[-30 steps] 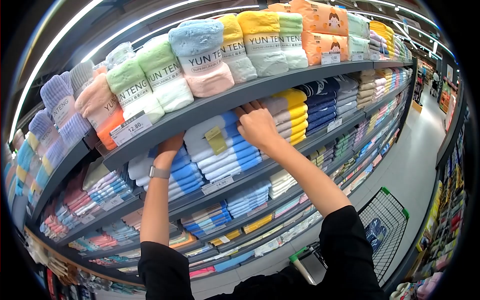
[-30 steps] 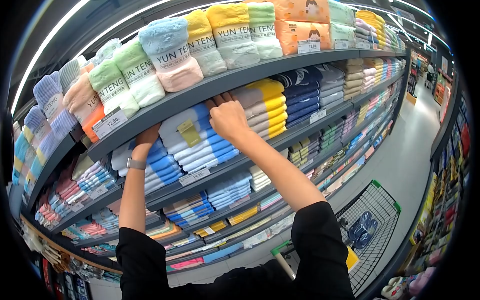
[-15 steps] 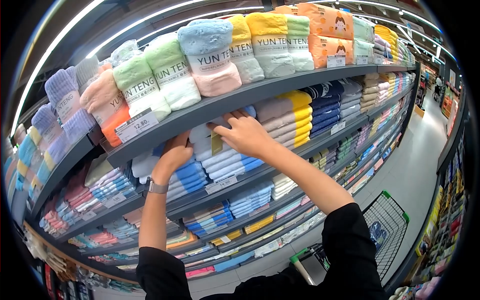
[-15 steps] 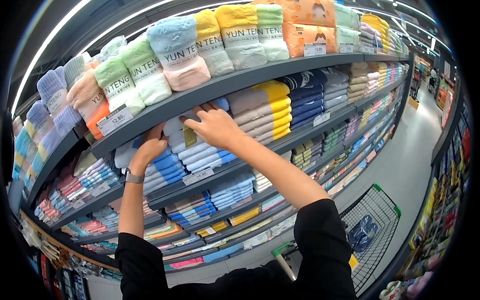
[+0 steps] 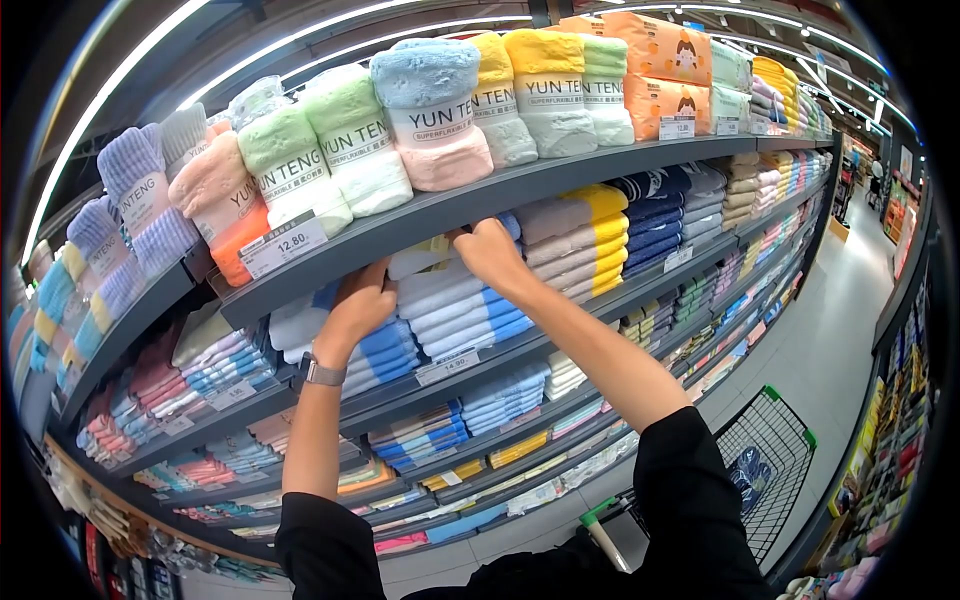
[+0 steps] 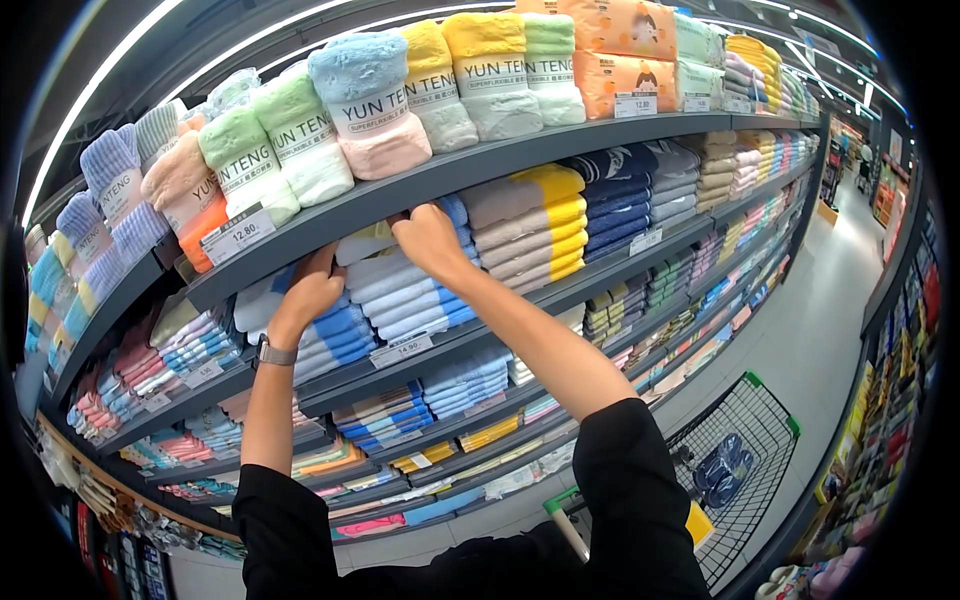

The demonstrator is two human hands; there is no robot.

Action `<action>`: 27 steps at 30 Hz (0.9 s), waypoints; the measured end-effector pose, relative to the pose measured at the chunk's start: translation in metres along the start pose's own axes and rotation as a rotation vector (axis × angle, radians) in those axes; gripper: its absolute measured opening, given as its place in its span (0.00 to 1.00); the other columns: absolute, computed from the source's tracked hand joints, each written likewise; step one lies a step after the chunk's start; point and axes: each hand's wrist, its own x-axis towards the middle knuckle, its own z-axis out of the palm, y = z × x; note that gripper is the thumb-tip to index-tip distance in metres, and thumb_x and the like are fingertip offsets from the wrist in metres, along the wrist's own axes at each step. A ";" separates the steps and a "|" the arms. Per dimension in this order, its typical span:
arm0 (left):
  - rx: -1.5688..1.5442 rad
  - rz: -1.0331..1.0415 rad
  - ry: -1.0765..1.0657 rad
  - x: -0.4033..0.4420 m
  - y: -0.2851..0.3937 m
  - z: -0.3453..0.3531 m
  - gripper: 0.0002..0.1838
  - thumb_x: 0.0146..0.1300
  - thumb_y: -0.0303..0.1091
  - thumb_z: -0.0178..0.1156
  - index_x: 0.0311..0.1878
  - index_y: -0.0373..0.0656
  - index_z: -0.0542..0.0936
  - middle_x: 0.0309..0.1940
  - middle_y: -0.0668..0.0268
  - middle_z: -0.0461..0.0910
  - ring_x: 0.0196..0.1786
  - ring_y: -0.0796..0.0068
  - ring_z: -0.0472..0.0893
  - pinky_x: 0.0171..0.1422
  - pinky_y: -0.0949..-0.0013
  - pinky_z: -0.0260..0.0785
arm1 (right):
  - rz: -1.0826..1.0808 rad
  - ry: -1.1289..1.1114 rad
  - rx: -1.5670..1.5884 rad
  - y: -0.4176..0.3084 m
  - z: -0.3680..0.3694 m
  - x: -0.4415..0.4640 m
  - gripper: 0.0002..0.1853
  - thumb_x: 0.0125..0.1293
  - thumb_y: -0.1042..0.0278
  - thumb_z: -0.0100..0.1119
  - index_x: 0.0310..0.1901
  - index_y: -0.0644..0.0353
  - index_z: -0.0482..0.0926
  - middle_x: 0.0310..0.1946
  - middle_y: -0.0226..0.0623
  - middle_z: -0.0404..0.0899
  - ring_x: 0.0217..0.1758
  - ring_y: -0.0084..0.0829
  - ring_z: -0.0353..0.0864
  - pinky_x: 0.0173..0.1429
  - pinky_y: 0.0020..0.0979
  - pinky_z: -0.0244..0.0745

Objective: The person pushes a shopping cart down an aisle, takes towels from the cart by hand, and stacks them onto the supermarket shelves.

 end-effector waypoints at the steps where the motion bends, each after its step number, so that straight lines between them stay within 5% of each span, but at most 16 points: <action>1: 0.000 -0.018 0.012 0.000 0.002 0.000 0.24 0.61 0.32 0.51 0.62 0.37 0.70 0.57 0.40 0.71 0.60 0.39 0.69 0.66 0.54 0.62 | 0.006 0.063 0.006 0.002 0.005 0.001 0.16 0.64 0.62 0.55 0.44 0.68 0.80 0.37 0.55 0.81 0.42 0.56 0.79 0.48 0.42 0.73; 7: 0.048 -0.038 0.128 -0.004 0.006 0.002 0.23 0.61 0.35 0.54 0.58 0.33 0.71 0.52 0.39 0.74 0.55 0.38 0.72 0.61 0.52 0.65 | -0.251 0.174 -0.496 0.012 0.017 0.009 0.13 0.58 0.59 0.64 0.36 0.62 0.84 0.34 0.51 0.83 0.40 0.53 0.80 0.47 0.45 0.76; 11: 0.104 -0.089 0.198 -0.011 0.026 -0.003 0.23 0.60 0.39 0.56 0.55 0.32 0.73 0.46 0.40 0.77 0.50 0.40 0.75 0.55 0.52 0.68 | -0.352 0.223 -0.466 0.017 0.020 0.014 0.11 0.54 0.61 0.67 0.33 0.60 0.84 0.33 0.48 0.83 0.39 0.51 0.81 0.45 0.45 0.76; 14: 0.140 0.145 0.335 -0.011 0.034 0.003 0.30 0.61 0.48 0.59 0.54 0.27 0.73 0.41 0.36 0.77 0.47 0.40 0.76 0.52 0.51 0.69 | -0.341 0.191 -0.460 0.016 0.021 0.015 0.11 0.54 0.62 0.66 0.35 0.60 0.84 0.33 0.48 0.82 0.40 0.52 0.80 0.46 0.46 0.75; 17: 0.105 -0.110 0.085 -0.010 0.060 -0.003 0.32 0.60 0.53 0.61 0.51 0.28 0.76 0.35 0.39 0.79 0.45 0.41 0.78 0.50 0.50 0.70 | -0.399 0.196 -0.465 0.016 0.019 0.007 0.11 0.57 0.64 0.62 0.38 0.62 0.82 0.36 0.51 0.82 0.42 0.53 0.79 0.48 0.47 0.74; 18: 0.182 0.010 0.206 -0.007 0.054 0.005 0.31 0.60 0.56 0.61 0.50 0.32 0.78 0.34 0.42 0.80 0.44 0.44 0.79 0.49 0.51 0.70 | -0.437 0.216 -0.471 0.020 0.018 0.003 0.11 0.58 0.64 0.61 0.39 0.62 0.82 0.37 0.52 0.81 0.42 0.53 0.78 0.49 0.48 0.73; 27: 0.067 0.168 0.381 0.024 0.045 0.024 0.17 0.68 0.44 0.57 0.45 0.40 0.83 0.40 0.51 0.82 0.41 0.47 0.79 0.47 0.55 0.71 | -0.521 0.090 -0.405 0.022 -0.007 -0.011 0.11 0.60 0.70 0.56 0.41 0.67 0.79 0.39 0.57 0.77 0.41 0.56 0.75 0.48 0.49 0.72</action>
